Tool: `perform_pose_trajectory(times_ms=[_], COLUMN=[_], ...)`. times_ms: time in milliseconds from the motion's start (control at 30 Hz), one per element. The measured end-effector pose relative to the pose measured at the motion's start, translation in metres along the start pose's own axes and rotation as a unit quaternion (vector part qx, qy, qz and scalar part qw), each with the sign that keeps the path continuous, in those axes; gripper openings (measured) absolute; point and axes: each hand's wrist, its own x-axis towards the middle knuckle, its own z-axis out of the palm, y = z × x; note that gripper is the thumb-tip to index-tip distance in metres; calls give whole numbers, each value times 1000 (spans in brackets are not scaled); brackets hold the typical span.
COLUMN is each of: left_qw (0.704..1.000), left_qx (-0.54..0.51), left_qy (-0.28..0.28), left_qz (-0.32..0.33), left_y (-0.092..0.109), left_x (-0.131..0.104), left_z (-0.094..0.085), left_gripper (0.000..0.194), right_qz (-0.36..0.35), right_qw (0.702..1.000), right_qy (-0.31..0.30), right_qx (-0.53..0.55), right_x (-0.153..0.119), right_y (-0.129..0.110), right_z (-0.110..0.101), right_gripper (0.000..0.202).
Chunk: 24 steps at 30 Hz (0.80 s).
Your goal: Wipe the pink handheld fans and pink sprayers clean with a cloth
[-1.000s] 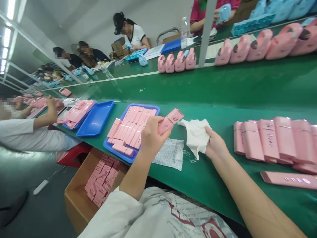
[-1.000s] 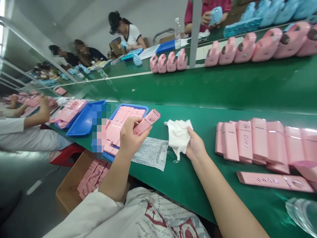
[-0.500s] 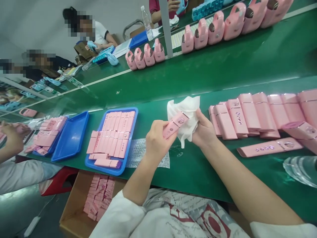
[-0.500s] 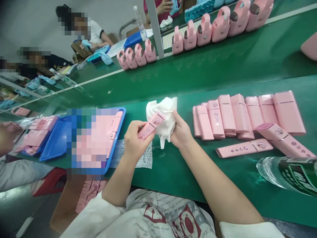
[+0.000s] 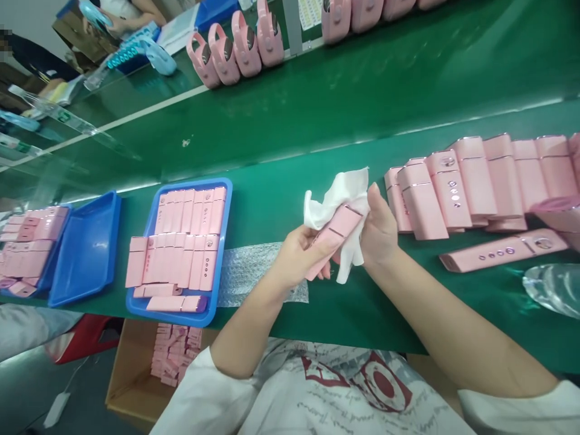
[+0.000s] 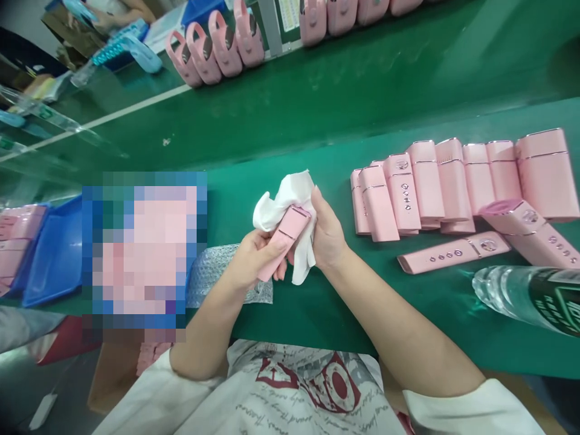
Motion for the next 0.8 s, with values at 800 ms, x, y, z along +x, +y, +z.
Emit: perform_pose_trajectory(times_ms=[800], left_qw=[996], left_qx=[66], left_qy=[14], left_qz=[65], left_y=[-27], left_x=[2], left_z=[10], left_gripper=[63], right_qz=[-227], right_qw=[956], right_qy=[133], right_qx=[130], right_x=[11], right_y=[4], right_z=[-5], right_gripper=[25])
